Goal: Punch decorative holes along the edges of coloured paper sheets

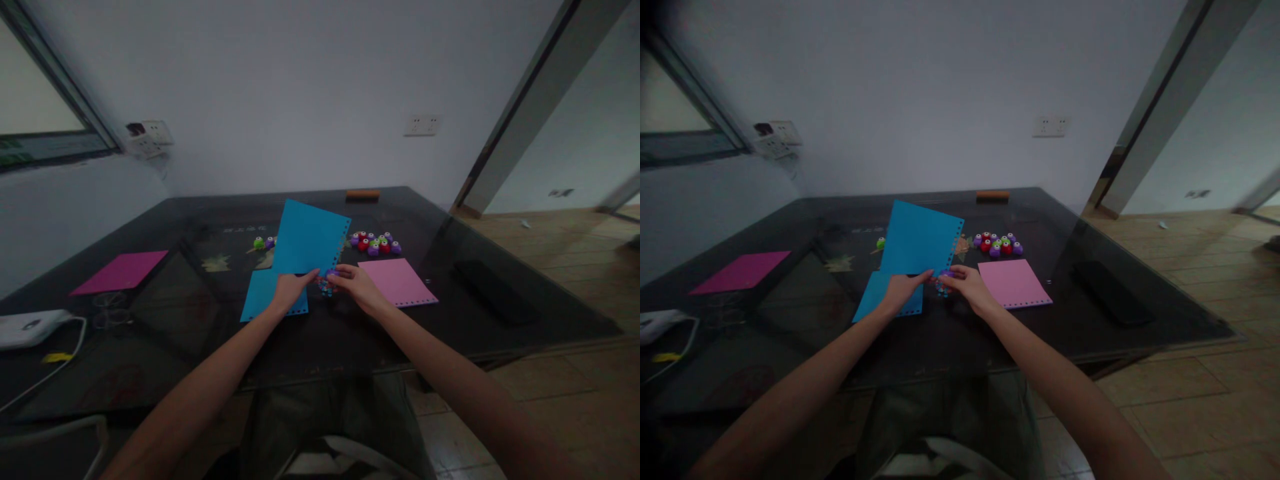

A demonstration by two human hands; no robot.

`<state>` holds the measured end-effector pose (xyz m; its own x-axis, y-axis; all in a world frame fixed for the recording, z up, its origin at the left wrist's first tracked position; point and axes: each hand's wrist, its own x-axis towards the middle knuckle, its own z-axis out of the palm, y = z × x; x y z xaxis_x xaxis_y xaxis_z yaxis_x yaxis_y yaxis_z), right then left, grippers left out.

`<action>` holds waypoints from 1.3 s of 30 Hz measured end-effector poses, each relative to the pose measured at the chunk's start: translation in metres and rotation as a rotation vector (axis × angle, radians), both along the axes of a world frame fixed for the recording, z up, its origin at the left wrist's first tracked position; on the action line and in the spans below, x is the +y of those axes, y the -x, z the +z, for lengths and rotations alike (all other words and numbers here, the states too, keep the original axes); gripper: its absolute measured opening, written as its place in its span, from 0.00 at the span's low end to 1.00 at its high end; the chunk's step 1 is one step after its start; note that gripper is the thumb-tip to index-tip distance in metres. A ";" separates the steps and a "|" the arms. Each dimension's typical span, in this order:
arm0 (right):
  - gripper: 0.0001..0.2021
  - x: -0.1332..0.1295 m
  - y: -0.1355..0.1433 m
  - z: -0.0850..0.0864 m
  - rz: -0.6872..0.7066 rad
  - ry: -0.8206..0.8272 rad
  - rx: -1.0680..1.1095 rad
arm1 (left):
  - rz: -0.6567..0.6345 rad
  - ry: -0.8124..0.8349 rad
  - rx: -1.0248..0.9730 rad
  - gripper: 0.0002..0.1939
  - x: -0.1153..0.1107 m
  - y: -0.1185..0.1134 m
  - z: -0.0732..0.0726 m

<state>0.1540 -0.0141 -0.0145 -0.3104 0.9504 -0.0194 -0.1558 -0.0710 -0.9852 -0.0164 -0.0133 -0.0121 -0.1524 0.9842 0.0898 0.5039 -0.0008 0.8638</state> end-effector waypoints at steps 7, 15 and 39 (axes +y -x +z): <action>0.15 0.000 0.000 -0.001 -0.003 0.004 0.018 | -0.031 -0.044 -0.035 0.15 0.001 0.000 -0.003; 0.14 0.000 0.001 -0.001 -0.006 0.003 0.040 | -0.024 -0.040 -0.035 0.14 0.001 0.000 -0.005; 0.14 0.001 0.001 -0.004 0.011 0.020 0.058 | -0.023 -0.086 -0.049 0.14 0.003 0.001 -0.006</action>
